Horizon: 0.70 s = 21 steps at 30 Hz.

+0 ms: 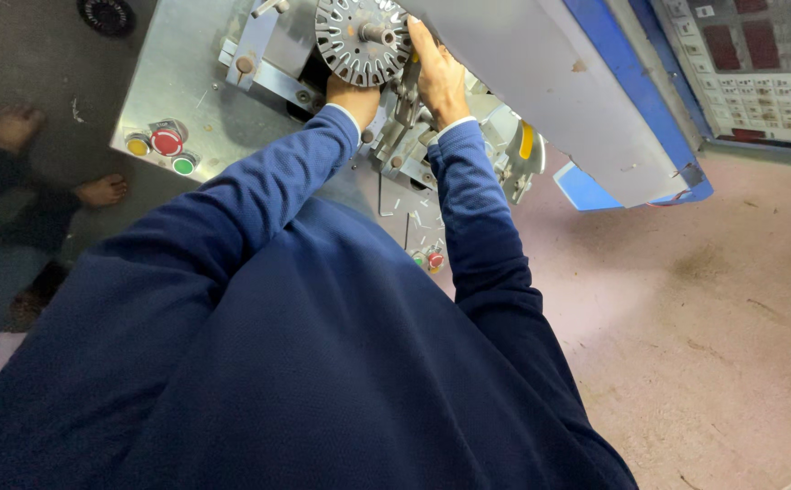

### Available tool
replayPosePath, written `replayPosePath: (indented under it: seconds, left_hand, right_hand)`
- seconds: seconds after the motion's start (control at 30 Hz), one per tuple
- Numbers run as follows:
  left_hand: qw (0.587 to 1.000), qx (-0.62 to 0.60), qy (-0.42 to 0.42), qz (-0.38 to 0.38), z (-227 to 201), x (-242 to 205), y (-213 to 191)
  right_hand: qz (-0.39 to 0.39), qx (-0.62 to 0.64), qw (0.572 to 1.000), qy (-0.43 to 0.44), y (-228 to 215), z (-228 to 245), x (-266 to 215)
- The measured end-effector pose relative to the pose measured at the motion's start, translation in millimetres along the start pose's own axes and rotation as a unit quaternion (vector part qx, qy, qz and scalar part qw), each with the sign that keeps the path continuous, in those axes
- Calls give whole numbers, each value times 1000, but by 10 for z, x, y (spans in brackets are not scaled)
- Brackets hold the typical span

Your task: The person uses a hex key to tighten a bolt on a circular metal component mounted on a machine. They repeatedly adjust the component's position and re-tighten the bolt to secure it in place.

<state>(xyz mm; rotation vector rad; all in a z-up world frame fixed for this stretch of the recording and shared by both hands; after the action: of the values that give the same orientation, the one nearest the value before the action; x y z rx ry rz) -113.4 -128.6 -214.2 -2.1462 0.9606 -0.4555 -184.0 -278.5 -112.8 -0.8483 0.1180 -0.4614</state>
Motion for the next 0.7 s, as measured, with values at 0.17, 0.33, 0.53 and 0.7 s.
replayPosePath:
  seconds: [0.17,0.33,0.53,0.7]
  left_hand:
    - [906,-330,-247,-93,-418,-314,-901]
    - [764,-485,-422,57,-799,-356,-1456]
    - [765,-510,-395,7,-972,-176,-1646]
    - [775,-490,-399,2,-1021,-95,-1676]
  right_hand:
    - [-20,148,985,85,-71,222,93]
    - [-48,258,937,232,-62,269,170]
    - [-48,366,900,232,-110,450,217]
    - [-47,327,919,216,-162,516,224]
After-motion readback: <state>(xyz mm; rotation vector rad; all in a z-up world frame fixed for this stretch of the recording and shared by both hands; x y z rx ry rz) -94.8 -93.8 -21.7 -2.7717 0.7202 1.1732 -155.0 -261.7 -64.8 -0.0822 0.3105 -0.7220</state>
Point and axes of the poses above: each hand's wrist, its own x-axis towards the middle knuckle, its own y-axis out of the palm, z = x × y, the point moved 2 cm from there along x, towards the middle knuckle, and after that the axes turned 3 degrees about x, right-handed, at the moved point
